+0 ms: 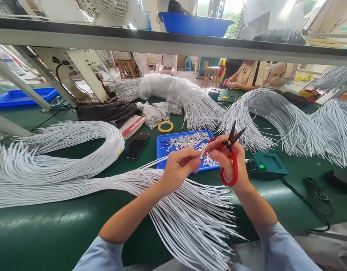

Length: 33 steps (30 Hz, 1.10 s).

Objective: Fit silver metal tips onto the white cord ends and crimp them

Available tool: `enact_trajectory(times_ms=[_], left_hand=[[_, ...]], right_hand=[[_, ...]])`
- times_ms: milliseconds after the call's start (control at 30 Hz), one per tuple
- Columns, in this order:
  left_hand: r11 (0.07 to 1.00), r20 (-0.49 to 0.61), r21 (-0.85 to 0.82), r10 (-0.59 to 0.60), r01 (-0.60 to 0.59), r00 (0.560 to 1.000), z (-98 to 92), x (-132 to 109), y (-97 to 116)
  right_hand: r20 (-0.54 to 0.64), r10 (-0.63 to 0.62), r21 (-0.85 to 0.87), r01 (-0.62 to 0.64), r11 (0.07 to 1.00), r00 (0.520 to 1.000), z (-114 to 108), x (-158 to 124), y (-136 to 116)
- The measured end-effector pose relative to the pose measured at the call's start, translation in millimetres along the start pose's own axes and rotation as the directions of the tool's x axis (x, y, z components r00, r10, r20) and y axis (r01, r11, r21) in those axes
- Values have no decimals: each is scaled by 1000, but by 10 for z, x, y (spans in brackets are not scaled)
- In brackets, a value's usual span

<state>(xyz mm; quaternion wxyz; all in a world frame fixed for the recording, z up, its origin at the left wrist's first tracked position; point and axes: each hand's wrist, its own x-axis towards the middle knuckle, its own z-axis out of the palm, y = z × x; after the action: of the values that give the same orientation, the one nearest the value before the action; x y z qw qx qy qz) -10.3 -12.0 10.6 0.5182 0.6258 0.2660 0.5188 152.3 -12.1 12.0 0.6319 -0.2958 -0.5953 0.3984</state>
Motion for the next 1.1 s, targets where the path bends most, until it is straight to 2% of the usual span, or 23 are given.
enact_trajectory(times_ms=[233, 400, 633, 900, 1000, 1100], left_hand=[[999, 11, 40, 8, -9, 1000, 8, -41, -32], [998, 18, 56, 3, -4, 1000, 36, -49, -59], [997, -62, 76, 36, -31, 997, 88, -61, -26], [997, 50, 69, -40, 37, 998, 64, -39, 26], [996, 47, 43, -75, 73, 996, 48, -33, 14], [996, 35, -28, -85, 86, 996, 29, -37, -26]], right_hand=[[-9, -1, 13, 2, 1000, 1000, -4, 23, 20], [-55, -26, -60, 23, 998, 998, 9, 37, -5], [-9, -44, -103, 43, 994, 999, 33, 13, -56], [9, -21, -105, 21, 994, 1000, 31, 0, -86], [3, 0, -99, 1, 995, 1000, 35, 0, -70], [-50, -17, -126, 11, 992, 999, 44, 2, -65]])
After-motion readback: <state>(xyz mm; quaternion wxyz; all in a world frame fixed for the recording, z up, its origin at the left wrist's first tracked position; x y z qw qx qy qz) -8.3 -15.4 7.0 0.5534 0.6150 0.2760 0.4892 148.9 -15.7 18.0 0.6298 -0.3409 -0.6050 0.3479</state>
